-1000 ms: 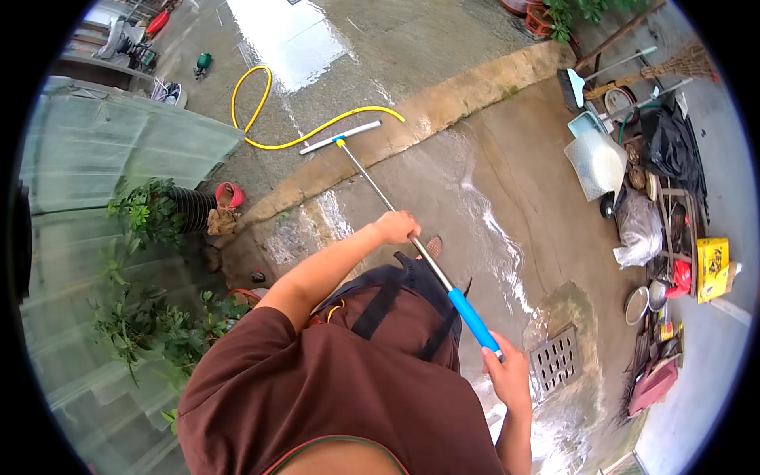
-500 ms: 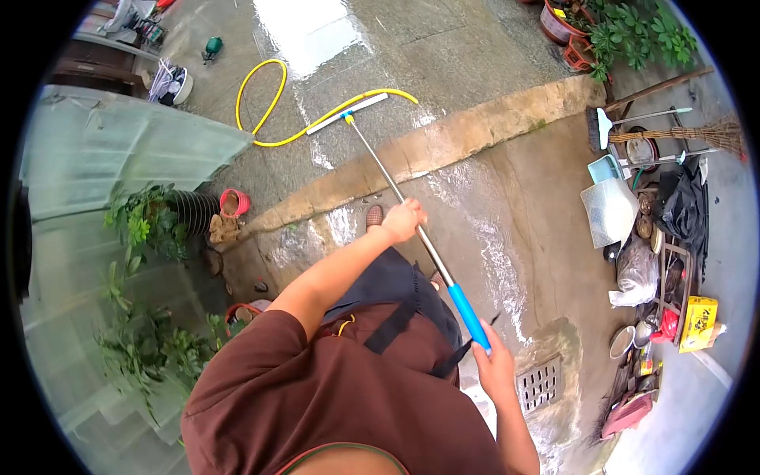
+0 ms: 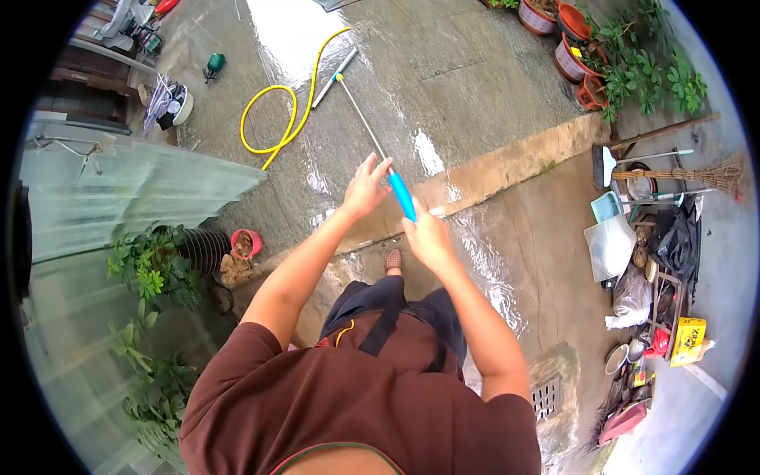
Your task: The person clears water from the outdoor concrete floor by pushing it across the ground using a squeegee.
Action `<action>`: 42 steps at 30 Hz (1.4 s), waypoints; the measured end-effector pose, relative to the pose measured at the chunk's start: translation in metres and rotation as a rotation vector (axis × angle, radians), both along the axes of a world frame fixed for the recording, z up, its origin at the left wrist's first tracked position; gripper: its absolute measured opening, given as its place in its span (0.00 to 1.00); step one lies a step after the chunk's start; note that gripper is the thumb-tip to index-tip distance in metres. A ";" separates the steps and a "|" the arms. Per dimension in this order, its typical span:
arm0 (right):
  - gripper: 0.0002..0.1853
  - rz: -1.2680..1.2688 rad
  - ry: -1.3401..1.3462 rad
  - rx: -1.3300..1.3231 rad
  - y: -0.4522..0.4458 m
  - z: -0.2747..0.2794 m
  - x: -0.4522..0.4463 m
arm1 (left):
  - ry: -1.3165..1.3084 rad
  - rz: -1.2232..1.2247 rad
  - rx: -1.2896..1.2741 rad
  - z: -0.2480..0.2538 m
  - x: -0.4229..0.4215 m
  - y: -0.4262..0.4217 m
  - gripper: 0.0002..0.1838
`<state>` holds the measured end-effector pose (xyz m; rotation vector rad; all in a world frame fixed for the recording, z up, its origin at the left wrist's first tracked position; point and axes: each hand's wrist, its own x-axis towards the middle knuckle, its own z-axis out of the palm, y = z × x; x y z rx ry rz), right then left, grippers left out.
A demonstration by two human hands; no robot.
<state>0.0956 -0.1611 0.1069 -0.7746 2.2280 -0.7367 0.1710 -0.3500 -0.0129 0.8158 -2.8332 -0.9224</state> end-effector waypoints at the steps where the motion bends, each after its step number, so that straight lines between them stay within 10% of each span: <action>1: 0.29 0.012 -0.040 0.043 0.008 0.030 -0.002 | 0.022 -0.027 -0.011 -0.002 -0.002 -0.003 0.40; 8: 0.27 -0.106 -0.220 0.166 0.097 0.159 -0.018 | 0.308 -0.301 0.060 0.016 -0.036 0.024 0.22; 21: 0.27 0.137 -0.035 0.033 -0.177 0.059 -0.200 | 0.001 -0.049 -0.114 -0.051 -0.188 -0.257 0.19; 27: 0.29 0.194 -0.071 0.036 -0.281 0.066 -0.276 | -0.273 0.082 -0.199 -0.025 -0.265 -0.346 0.15; 36: 0.28 0.184 -0.262 0.205 -0.232 0.232 -0.333 | 0.085 -0.170 0.007 0.082 -0.276 -0.260 0.12; 42: 0.28 0.173 -0.287 0.239 -0.303 0.230 -0.363 | 0.026 -0.119 0.001 0.081 -0.291 -0.328 0.14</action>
